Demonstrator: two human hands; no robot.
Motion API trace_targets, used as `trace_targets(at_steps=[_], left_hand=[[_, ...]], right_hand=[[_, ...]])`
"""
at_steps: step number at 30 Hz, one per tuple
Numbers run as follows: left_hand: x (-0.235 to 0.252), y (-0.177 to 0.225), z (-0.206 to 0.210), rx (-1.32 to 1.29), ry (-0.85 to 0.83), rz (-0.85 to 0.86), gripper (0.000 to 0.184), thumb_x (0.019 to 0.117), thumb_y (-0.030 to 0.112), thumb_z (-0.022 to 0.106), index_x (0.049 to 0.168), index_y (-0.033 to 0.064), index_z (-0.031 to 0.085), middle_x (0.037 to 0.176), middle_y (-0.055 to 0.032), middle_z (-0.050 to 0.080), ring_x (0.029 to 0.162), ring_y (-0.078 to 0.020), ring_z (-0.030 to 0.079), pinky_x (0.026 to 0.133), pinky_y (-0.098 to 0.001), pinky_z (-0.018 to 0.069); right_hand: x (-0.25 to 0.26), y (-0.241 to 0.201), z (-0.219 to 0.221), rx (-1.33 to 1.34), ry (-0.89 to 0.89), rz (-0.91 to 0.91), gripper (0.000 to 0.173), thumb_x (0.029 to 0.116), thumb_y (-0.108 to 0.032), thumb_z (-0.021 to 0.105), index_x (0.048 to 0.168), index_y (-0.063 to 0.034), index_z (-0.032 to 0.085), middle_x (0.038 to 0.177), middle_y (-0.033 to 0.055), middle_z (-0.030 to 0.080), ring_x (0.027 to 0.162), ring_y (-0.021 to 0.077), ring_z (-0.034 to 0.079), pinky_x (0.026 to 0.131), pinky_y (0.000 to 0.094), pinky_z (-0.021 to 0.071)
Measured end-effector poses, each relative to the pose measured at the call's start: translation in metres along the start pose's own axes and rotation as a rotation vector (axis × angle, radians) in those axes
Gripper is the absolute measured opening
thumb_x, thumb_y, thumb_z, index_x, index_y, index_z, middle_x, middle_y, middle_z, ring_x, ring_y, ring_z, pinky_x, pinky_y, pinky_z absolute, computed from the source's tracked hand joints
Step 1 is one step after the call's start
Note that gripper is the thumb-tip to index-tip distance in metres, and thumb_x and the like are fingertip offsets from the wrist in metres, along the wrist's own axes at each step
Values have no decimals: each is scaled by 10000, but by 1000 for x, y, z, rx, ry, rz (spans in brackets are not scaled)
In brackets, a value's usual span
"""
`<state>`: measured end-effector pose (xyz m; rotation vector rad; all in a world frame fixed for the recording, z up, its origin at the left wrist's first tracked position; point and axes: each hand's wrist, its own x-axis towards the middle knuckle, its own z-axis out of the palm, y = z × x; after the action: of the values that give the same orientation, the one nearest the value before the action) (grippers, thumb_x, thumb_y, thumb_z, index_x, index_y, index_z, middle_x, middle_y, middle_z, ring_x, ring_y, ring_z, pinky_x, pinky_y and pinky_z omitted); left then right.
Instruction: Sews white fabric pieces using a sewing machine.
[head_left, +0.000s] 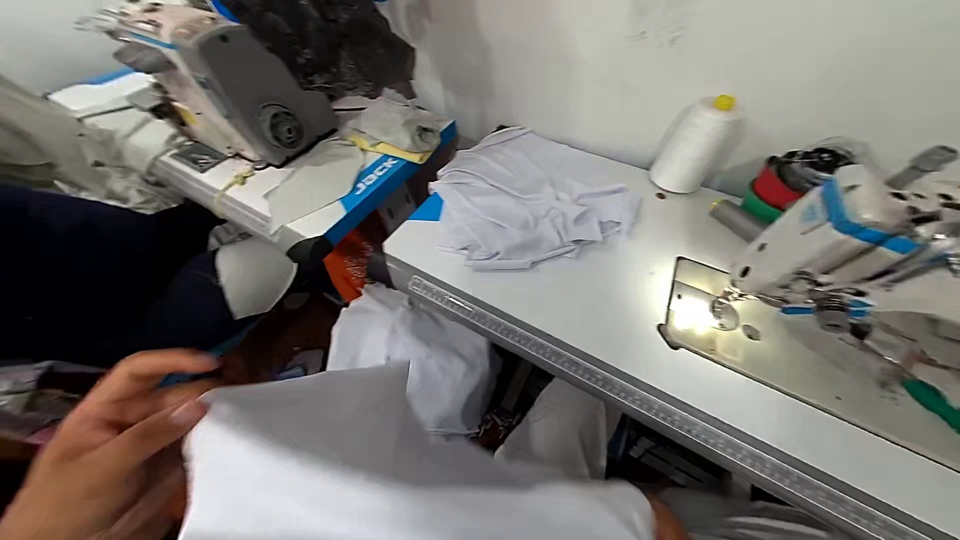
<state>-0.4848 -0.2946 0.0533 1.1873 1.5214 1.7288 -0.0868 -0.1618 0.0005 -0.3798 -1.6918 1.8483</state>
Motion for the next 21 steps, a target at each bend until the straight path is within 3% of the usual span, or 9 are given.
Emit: trace_targets(at_steps=[4, 6, 9, 12, 13, 15, 17, 19, 21], left_hand=[[58, -71, -30, 92, 203, -206, 222, 1038, 57, 435, 1045, 126, 646, 809, 45, 686, 668, -38, 648, 625, -227, 577], [82, -75, -35, 87, 344, -185, 232, 1065, 57, 379, 1035, 135, 595, 805, 78, 674, 684, -29, 658, 670, -240, 593], [77, -50, -50, 103, 406, 22, 278, 1057, 94, 391, 1033, 244, 623, 881, 150, 701, 773, 5, 671, 725, -217, 588], [50, -57, -79, 438, 451, -39, 175, 1032, 74, 459, 1037, 130, 625, 839, 116, 650, 707, 46, 615, 659, -169, 551], [42, -70, -88, 618, 404, -138, 161, 1018, 44, 479, 1042, 50, 638, 853, 34, 650, 703, -8, 606, 661, -221, 552], [34, -100, -90, 949, 211, -402, 186, 1025, 2, 528, 1094, -70, 684, 1001, -240, 688, 883, -358, 653, 809, -579, 527], [41, -124, -62, 1186, 20, -548, 219, 1017, 63, 564, 1141, -30, 721, 1114, -331, 683, 1073, -565, 629, 896, -788, 435], [62, -129, -3, 1176, -117, -324, 202, 1018, 75, 582, 1126, -20, 724, 1095, -279, 702, 1038, -489, 670, 897, -714, 495], [91, -131, 70, 972, -251, 94, 190, 986, 64, 603, 1110, 9, 737, 1098, -178, 718, 1037, -331, 696, 929, -556, 560]], right_hand=[[127, 65, 7, 342, 185, 364, 287, 1076, -172, 446, 1194, 21, 623, 1126, 125, 723, 1035, 217, 704, 928, 413, 580], [160, 66, 10, 175, 236, 247, 313, 1088, -250, 473, 1156, -3, 652, 1075, 95, 715, 996, 172, 689, 927, 392, 570], [166, 40, 27, -143, 178, -77, 237, 1056, -284, 554, 1001, -103, 698, 837, -17, 702, 746, 60, 678, 681, 287, 595], [150, 61, 51, -331, 115, -166, 221, 990, -253, 656, 915, -53, 714, 844, 23, 693, 750, 73, 668, 673, 288, 586], [143, 81, 55, -387, 101, -107, 261, 982, -280, 661, 911, -38, 731, 898, 56, 708, 816, 103, 683, 735, 316, 594], [124, 128, 56, -524, -15, 133, 328, 984, -323, 636, 926, -16, 737, 955, 123, 720, 909, 201, 696, 837, 421, 576], [101, 158, 43, -713, -412, 390, 334, 1014, -283, 594, 999, 24, 723, 1041, 223, 707, 1025, 369, 683, 922, 599, 518], [85, 157, 29, -796, -740, 461, 257, 996, -246, 644, 1066, -27, 757, 1055, 224, 729, 1034, 431, 687, 876, 701, 497], [82, 124, 5, -752, -749, 383, 245, 999, -267, 654, 1076, -64, 766, 1009, 171, 750, 974, 374, 713, 851, 663, 525]])
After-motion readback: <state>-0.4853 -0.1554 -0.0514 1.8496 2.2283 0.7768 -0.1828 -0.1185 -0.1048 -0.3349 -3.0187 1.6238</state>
